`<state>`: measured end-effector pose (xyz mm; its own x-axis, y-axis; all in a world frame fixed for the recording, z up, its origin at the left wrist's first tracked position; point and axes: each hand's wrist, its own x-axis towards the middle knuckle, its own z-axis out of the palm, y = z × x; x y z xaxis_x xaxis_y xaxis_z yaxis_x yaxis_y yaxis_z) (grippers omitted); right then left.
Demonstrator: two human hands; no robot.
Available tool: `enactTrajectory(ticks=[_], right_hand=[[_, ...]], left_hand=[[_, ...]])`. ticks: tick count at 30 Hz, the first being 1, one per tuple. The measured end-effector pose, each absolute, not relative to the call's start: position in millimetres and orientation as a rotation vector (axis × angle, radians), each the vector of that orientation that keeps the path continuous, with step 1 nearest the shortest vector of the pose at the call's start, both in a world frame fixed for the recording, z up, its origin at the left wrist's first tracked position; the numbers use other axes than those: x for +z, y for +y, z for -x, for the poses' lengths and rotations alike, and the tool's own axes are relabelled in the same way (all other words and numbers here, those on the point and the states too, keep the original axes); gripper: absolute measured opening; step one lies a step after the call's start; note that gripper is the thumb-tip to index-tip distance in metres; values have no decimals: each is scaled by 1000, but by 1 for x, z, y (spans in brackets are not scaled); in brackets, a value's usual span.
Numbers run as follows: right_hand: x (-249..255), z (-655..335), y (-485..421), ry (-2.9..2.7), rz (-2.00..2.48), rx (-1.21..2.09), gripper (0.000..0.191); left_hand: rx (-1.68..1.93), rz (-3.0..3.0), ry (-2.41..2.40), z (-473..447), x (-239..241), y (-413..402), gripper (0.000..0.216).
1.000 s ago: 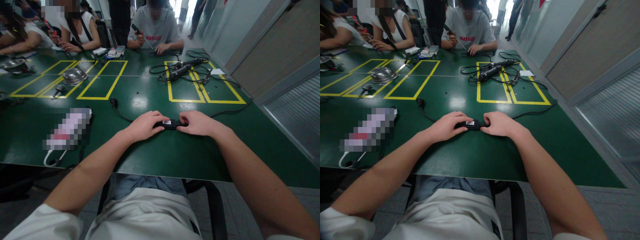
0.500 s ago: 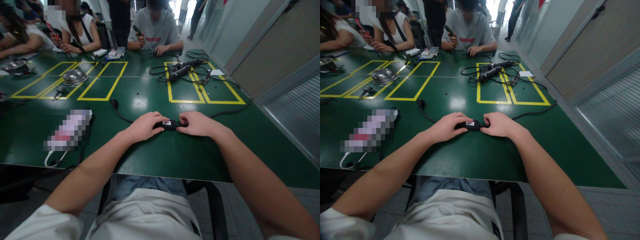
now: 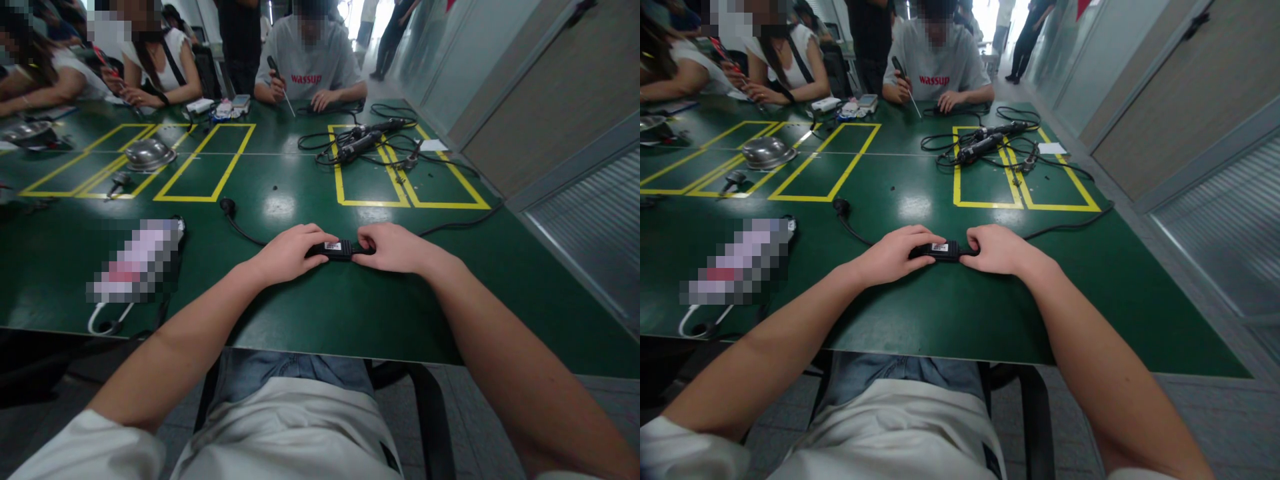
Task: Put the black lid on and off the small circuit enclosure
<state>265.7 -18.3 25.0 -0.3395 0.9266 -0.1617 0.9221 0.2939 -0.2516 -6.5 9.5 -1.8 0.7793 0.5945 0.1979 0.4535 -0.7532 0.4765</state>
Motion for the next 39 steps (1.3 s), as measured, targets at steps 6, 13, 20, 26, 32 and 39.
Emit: enactTrajectory(ticks=[6, 13, 20, 26, 32, 39], right_hand=[[23, -269, -17, -2517, 1777, 490, 31], [26, -267, -18, -2519, 1779, 494, 33], [25, -270, -17, -2507, 1755, 514, 32], [27, -272, -15, -2462, 1719, 679, 29], [29, -269, -15, -2454, 1733, 666, 42], [30, -267, -19, -2482, 1832, 568, 49]], left_hand=[[642, -2355, 899, 6, -9, 14, 72], [658, -2388, 1151, 9, -7, 21, 53], [638, -2430, 1243, 11, -7, 27, 39], [558, -2435, 1241, 9, -4, 27, 31], [586, -2505, 1305, 12, 4, 20, 23], [75, -2499, 1549, 8, 24, 8, 49]])
